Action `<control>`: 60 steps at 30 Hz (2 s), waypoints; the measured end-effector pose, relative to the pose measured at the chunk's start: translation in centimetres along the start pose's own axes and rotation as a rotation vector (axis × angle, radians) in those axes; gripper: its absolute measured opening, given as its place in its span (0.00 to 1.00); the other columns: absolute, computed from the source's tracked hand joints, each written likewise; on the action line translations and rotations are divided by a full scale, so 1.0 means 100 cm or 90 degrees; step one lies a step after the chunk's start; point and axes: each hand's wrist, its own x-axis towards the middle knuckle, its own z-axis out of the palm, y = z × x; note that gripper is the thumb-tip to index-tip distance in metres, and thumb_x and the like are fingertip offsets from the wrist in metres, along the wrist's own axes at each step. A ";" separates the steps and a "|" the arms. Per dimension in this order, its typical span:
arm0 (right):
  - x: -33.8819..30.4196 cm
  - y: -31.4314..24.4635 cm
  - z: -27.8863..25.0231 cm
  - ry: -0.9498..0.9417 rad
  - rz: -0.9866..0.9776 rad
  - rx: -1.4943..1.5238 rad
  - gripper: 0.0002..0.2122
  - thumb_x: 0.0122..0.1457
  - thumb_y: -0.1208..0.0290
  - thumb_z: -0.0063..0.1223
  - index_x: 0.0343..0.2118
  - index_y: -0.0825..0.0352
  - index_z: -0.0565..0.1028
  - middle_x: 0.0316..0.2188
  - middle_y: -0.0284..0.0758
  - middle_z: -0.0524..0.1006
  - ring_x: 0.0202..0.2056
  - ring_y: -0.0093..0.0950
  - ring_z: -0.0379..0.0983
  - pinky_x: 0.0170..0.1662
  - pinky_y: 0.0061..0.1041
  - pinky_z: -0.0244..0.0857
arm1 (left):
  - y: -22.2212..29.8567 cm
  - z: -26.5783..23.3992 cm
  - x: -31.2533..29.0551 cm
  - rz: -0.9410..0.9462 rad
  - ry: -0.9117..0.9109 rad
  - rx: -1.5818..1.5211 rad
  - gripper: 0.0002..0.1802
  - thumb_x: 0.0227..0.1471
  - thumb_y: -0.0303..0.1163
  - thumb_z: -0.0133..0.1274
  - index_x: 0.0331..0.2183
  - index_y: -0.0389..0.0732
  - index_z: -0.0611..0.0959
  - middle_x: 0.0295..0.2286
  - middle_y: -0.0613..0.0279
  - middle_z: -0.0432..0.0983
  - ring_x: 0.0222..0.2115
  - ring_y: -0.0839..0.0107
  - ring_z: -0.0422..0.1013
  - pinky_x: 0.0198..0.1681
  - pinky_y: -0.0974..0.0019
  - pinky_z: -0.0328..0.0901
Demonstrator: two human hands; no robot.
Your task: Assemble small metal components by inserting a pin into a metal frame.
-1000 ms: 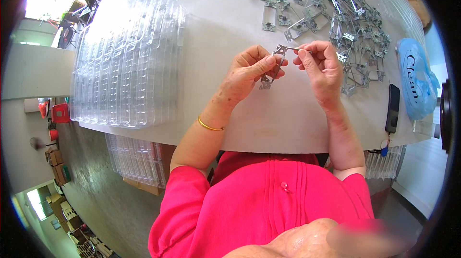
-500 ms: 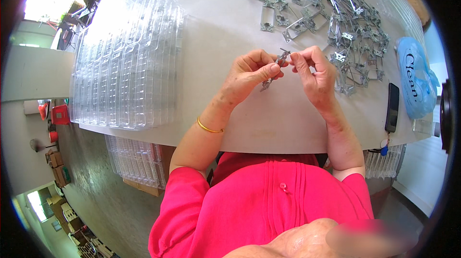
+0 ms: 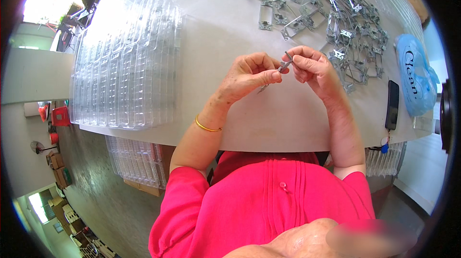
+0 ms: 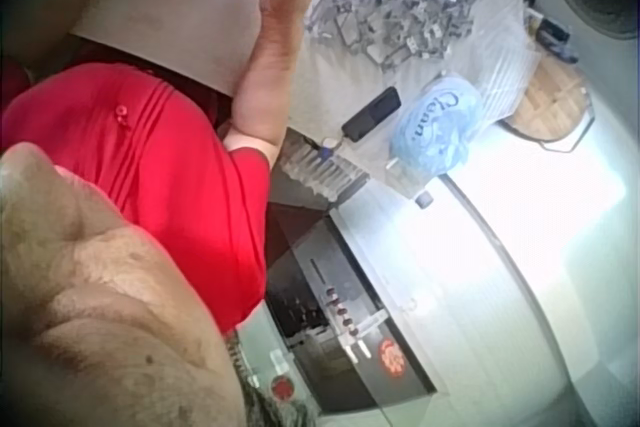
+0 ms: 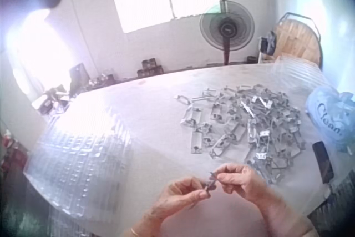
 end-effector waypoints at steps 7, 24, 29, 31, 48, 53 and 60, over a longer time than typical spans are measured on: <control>0.003 0.000 -0.010 -0.038 0.081 0.037 0.09 0.65 0.65 0.57 0.35 0.66 0.78 0.17 0.20 0.66 0.17 0.13 0.57 0.23 0.15 0.51 | -0.001 0.003 0.000 -0.012 -0.135 0.038 0.12 0.57 0.34 0.64 0.30 0.36 0.81 0.38 0.51 0.82 0.39 0.69 0.77 0.42 0.66 0.72; -0.006 0.015 0.015 0.122 -0.392 -0.273 0.04 0.65 0.78 0.57 0.38 0.66 0.73 0.32 0.33 0.81 0.30 0.21 0.79 0.34 0.20 0.74 | -0.005 -0.004 0.004 -0.002 -0.009 -0.210 0.11 0.63 0.34 0.56 0.31 0.39 0.77 0.42 0.46 0.81 0.38 0.61 0.79 0.44 0.57 0.74; -0.002 0.024 0.016 0.132 -0.507 -0.470 0.06 0.62 0.79 0.60 0.36 0.68 0.73 0.29 0.34 0.80 0.29 0.21 0.79 0.32 0.22 0.74 | -0.009 -0.003 0.004 0.002 -0.009 -0.112 0.11 0.61 0.34 0.59 0.30 0.39 0.78 0.40 0.49 0.82 0.37 0.65 0.78 0.46 0.59 0.73; -0.001 0.024 0.018 0.142 -0.542 -0.531 0.07 0.61 0.79 0.61 0.36 0.69 0.72 0.27 0.35 0.79 0.27 0.22 0.78 0.30 0.23 0.72 | -0.010 -0.004 0.004 0.003 -0.017 -0.079 0.11 0.60 0.34 0.60 0.30 0.39 0.78 0.40 0.50 0.82 0.38 0.66 0.78 0.47 0.59 0.72; -0.001 0.014 0.018 -0.056 0.037 -0.119 0.09 0.67 0.65 0.57 0.38 0.67 0.74 0.34 0.33 0.80 0.36 0.23 0.80 0.36 0.22 0.72 | -0.007 -0.006 0.009 0.196 0.062 -0.286 0.06 0.65 0.31 0.52 0.33 0.43 0.76 0.54 0.48 0.75 0.56 0.53 0.71 0.63 0.48 0.63; 0.001 0.022 0.015 0.005 -0.059 -0.088 0.09 0.67 0.66 0.56 0.37 0.67 0.74 0.33 0.33 0.80 0.35 0.23 0.79 0.36 0.22 0.73 | -0.010 -0.006 0.010 0.201 0.026 -0.280 0.05 0.65 0.31 0.52 0.34 0.43 0.76 0.54 0.49 0.75 0.57 0.53 0.70 0.65 0.48 0.60; 0.000 0.014 0.017 0.008 -0.065 -0.053 0.09 0.67 0.66 0.57 0.38 0.67 0.73 0.36 0.37 0.81 0.35 0.24 0.80 0.34 0.23 0.74 | -0.011 -0.007 0.009 0.217 0.027 -0.254 0.05 0.64 0.30 0.54 0.33 0.42 0.76 0.53 0.50 0.76 0.59 0.54 0.68 0.66 0.48 0.59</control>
